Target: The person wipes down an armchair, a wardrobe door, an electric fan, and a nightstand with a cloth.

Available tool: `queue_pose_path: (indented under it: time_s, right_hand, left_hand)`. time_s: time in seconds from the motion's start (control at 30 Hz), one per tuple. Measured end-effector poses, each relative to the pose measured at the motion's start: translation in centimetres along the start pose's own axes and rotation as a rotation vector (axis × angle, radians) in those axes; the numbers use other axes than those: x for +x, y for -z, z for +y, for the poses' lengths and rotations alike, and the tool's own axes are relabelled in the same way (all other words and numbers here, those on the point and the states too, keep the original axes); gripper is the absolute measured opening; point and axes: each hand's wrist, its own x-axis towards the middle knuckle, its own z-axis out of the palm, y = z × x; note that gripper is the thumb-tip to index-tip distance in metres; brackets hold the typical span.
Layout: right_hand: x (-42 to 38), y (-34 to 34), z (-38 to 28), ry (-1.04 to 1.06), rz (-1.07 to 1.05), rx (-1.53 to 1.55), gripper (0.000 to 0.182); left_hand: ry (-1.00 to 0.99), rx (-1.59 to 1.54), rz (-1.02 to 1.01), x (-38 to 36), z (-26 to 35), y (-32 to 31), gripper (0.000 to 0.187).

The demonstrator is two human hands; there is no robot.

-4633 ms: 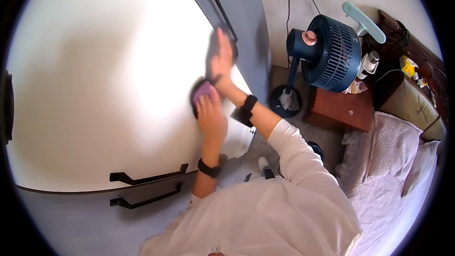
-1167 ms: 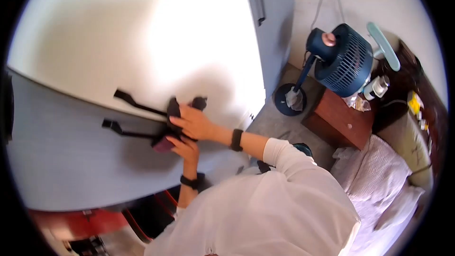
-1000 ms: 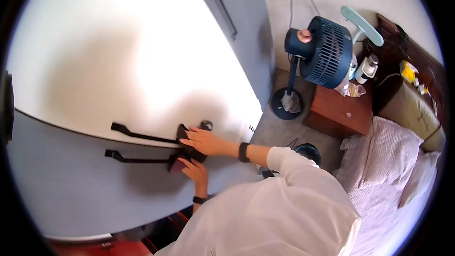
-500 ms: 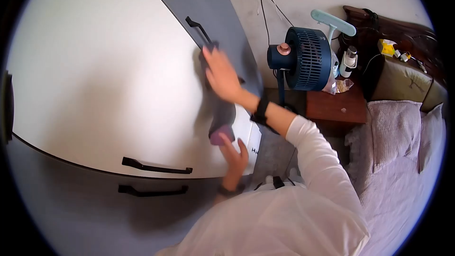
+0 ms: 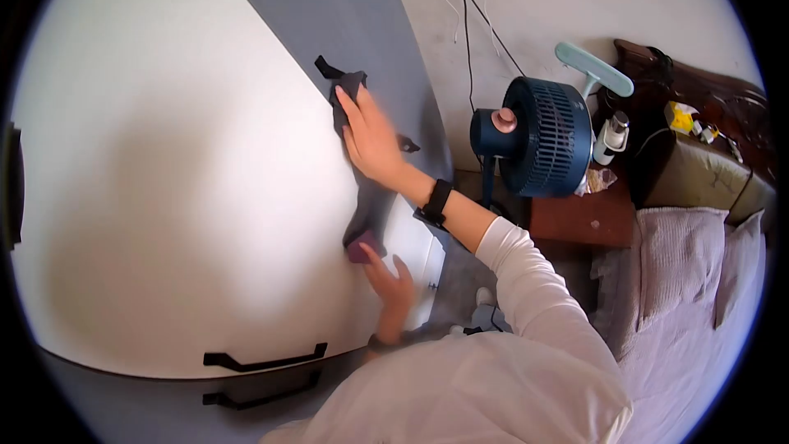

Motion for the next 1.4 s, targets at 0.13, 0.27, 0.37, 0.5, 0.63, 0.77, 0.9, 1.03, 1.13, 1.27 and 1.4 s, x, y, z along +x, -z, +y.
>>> queue_pose_path:
  time_s: [0.13,0.27,0.37,0.5,0.63,0.77,0.9,1.03,1.13,1.27,1.4]
  right_hand:
    - [6.6,-0.1,-0.6,0.217,0.072,-0.006,0.062]
    - [8.4,-0.1,0.2,0.103,-0.006,0.232,0.063]
    - [3.6,-1.4,2.1,0.049,0.040,0.191,0.064]
    - [-8.4,-3.2,6.2,-0.202,-0.054,0.119,0.068]
    - [-9.8,-1.8,6.3,-0.446,-0.165,0.365,0.067]
    - [-2.7,0.2,6.6,-0.146,-0.159,0.586,0.069]
    - [2.6,1.1,5.4,-0.096,-0.208,0.809,0.067]
    - [-4.0,-1.9,8.7,-0.263,-0.210,0.584,0.067]
    - [-10.1,-1.7,10.4,-0.464,-0.321,0.487,0.066]
    - [-15.3,-0.7,12.3,-0.610,-0.413,0.343,0.064]
    - [-19.5,1.9,13.3,-0.784,-0.694,0.211,0.043]
  left_hand:
    - [-0.069,0.056,0.079,3.8,1.8,-0.7,0.074]
    - [-0.024,0.096,0.110,9.5,4.8,-1.5,0.074]
    - [-0.035,0.171,-0.012,9.3,3.6,-3.4,0.071]
    - [-0.098,0.237,-0.259,5.7,-0.6,-5.4,0.066]
    - [-0.059,0.196,-0.182,4.8,0.3,-5.2,0.063]
    - [-0.046,0.199,-0.019,10.7,3.9,-3.7,0.071]
    - [-0.147,-0.171,0.166,17.6,6.7,-3.8,0.078]
    - [-0.212,0.005,-0.007,17.4,4.2,-5.4,0.088]
    - [-0.107,0.233,-0.202,13.1,1.8,-7.4,0.084]
    - [-0.037,0.107,-0.314,10.0,1.0,-10.0,0.077]
    - [0.165,-0.101,-0.392,6.3,-0.3,-11.4,0.060]
